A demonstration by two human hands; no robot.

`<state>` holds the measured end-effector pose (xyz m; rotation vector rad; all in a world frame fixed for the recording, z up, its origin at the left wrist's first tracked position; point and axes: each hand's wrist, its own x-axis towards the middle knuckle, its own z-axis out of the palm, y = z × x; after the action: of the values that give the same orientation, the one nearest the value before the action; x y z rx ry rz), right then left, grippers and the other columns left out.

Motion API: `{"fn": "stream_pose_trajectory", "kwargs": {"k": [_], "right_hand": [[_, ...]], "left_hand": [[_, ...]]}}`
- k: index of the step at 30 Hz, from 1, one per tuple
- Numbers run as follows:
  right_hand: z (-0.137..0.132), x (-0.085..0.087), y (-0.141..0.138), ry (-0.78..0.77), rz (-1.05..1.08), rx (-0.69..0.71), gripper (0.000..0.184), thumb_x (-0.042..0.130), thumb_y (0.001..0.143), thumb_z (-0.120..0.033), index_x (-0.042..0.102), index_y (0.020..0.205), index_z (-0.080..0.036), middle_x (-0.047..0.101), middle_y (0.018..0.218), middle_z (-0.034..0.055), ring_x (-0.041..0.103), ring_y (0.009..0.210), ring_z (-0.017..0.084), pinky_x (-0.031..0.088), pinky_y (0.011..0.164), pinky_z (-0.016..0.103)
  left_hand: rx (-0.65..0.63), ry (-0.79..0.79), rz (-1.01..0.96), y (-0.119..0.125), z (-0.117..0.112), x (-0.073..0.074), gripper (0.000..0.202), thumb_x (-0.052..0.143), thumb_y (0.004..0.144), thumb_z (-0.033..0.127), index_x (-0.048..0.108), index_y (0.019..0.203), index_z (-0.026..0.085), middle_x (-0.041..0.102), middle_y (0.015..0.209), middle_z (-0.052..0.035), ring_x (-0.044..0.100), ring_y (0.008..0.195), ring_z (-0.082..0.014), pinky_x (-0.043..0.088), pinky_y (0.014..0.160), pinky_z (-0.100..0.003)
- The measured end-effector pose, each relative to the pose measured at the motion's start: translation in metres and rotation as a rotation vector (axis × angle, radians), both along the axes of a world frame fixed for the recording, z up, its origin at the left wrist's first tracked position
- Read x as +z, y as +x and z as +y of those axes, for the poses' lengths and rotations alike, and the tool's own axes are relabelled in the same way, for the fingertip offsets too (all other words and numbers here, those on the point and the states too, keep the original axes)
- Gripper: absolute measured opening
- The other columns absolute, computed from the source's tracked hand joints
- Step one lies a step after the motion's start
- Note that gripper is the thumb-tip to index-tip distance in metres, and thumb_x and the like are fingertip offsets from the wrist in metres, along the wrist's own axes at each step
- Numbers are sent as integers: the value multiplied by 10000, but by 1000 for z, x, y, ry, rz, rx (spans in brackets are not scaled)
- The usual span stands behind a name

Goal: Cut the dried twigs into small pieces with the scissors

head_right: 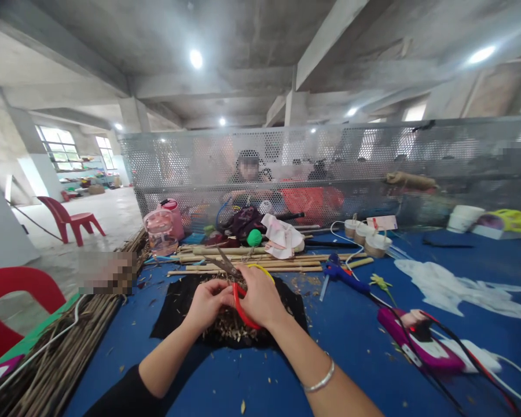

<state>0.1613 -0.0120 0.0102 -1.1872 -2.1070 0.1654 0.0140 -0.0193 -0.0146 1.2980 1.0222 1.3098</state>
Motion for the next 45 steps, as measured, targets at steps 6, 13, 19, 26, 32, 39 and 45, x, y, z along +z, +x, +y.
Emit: {"fn": "stream_pose_trajectory", "kwargs": {"k": [6,13,19,26,32,39,45], "right_hand": [[2,-1,2,-51,33,19,543,694,659,-444,553,1135,-223,639,1073,94,578,986,263,439,839,381],[4,-3,1,-59,53,30,481,682,677,-425,580,1104,-228,658,1050,88,595,983,261,445,836,365],[4,-3,1,-105,81,53,433,671,689,-419,604,1078,-241,683,985,80,617,939,264,455,801,351],[4,-2,4,-178,48,60,404,613,734,-432,597,1091,-242,694,926,71,639,859,254,458,743,329],[5,-8,2,-158,42,16,546,652,686,-405,501,1169,-202,610,1107,94,595,941,233,443,804,344],[7,-17,-2,-115,126,98,555,659,688,-358,480,1177,-165,563,1119,110,538,1002,226,421,867,357],[5,-16,-4,-144,155,97,517,674,684,-365,529,1158,-216,634,1029,64,592,854,203,450,771,326]], "left_hand": [[32,3,17,-2,2,0,296,693,622,425,645,636,134,513,465,26,379,396,-65,289,406,-197],[62,-4,48,-3,4,-2,277,676,635,404,623,637,132,495,470,34,354,390,-56,269,384,-187],[76,-23,71,-3,4,-1,275,675,632,399,621,640,130,496,474,31,348,388,-54,274,378,-184],[49,-53,44,-3,5,-4,317,666,639,442,611,679,133,512,491,27,367,386,-55,288,370,-178],[-35,-10,52,-5,4,-5,363,634,679,461,642,765,108,474,519,36,356,411,-48,328,382,-175],[-111,-7,45,-4,4,-5,397,613,691,494,635,747,102,460,524,32,346,415,-44,325,380,-171],[-115,-9,77,-5,5,-8,405,583,715,512,602,707,108,447,522,32,360,423,-49,346,389,-174]]}}
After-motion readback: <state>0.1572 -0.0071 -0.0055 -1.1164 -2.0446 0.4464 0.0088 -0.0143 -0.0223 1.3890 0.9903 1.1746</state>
